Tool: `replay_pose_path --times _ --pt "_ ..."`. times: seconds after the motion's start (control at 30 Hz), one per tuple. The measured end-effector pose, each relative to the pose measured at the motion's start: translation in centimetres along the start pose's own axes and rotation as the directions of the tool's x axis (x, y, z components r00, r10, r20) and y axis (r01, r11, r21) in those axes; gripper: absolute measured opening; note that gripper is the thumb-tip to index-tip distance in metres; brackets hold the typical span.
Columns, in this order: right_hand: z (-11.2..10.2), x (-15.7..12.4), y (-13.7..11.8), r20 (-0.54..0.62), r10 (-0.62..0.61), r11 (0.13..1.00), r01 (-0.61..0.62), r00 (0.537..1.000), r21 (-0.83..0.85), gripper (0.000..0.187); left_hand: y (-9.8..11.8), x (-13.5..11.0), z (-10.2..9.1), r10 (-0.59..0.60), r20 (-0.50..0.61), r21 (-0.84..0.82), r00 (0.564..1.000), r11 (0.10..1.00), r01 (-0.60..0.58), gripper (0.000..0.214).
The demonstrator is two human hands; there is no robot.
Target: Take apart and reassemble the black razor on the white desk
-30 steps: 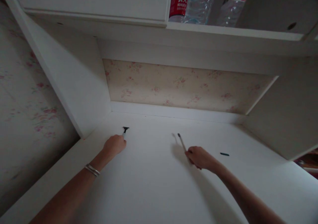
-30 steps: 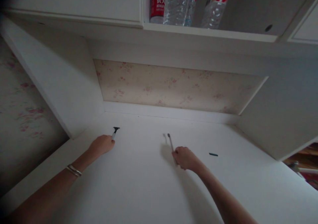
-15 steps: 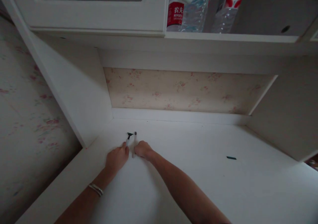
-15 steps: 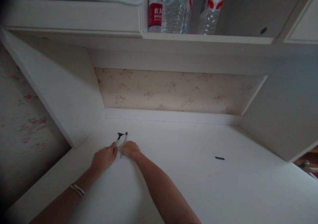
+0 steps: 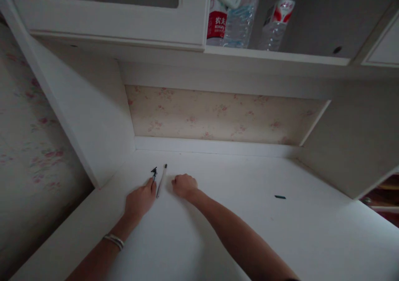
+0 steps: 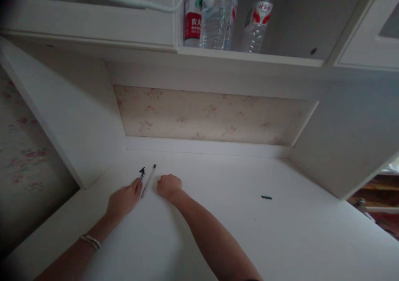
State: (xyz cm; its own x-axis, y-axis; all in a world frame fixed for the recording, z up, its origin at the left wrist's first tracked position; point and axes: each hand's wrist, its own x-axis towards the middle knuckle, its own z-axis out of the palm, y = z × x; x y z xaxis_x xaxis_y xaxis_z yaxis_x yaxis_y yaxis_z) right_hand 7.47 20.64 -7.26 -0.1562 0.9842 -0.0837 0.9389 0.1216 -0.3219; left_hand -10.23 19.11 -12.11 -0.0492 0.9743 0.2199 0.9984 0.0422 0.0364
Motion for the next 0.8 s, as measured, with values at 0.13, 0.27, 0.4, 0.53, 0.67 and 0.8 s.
replay_pose_path --times 0.13,0.27,0.4,0.53,0.67,0.8 --pt "-2.8 -2.9 6.8 -0.125 0.058 0.988 -0.074 0.990 -0.132 0.021 0.2 -0.2 -0.4 -0.009 0.018 0.001 1.000 1.000 0.009 0.041" --pt "-6.2 -7.3 15.4 -0.269 0.238 0.933 -0.296 0.934 -0.204 0.016 0.2 -0.5 -0.9 -0.021 0.014 -0.029 1.000 0.999 0.021 0.041" --pt "-7.8 -12.6 23.4 -0.407 0.396 0.838 -0.506 0.823 -0.206 0.022 0.2 -0.9 -1.4 -0.072 -0.013 -0.074 0.997 0.995 0.071 0.043" --pt "-6.7 -16.4 29.4 -0.489 0.513 0.706 -0.671 0.705 -0.225 0.044 0.6 -1.6 -1.7 -0.006 -0.059 -0.034 0.998 0.999 0.004 0.046" --pt "-4.8 -17.4 32.5 -0.461 0.547 0.692 -0.687 0.699 -0.222 0.051 1.1 -2.4 -1.8 0.097 -0.115 0.042 0.989 0.995 -0.093 0.048" --pt "-4.4 -16.7 33.3 -0.478 0.557 0.696 -0.696 0.679 -0.177 0.047 1.1 -2.7 -1.6 0.218 -0.113 0.061 0.969 0.975 -0.212 0.047"
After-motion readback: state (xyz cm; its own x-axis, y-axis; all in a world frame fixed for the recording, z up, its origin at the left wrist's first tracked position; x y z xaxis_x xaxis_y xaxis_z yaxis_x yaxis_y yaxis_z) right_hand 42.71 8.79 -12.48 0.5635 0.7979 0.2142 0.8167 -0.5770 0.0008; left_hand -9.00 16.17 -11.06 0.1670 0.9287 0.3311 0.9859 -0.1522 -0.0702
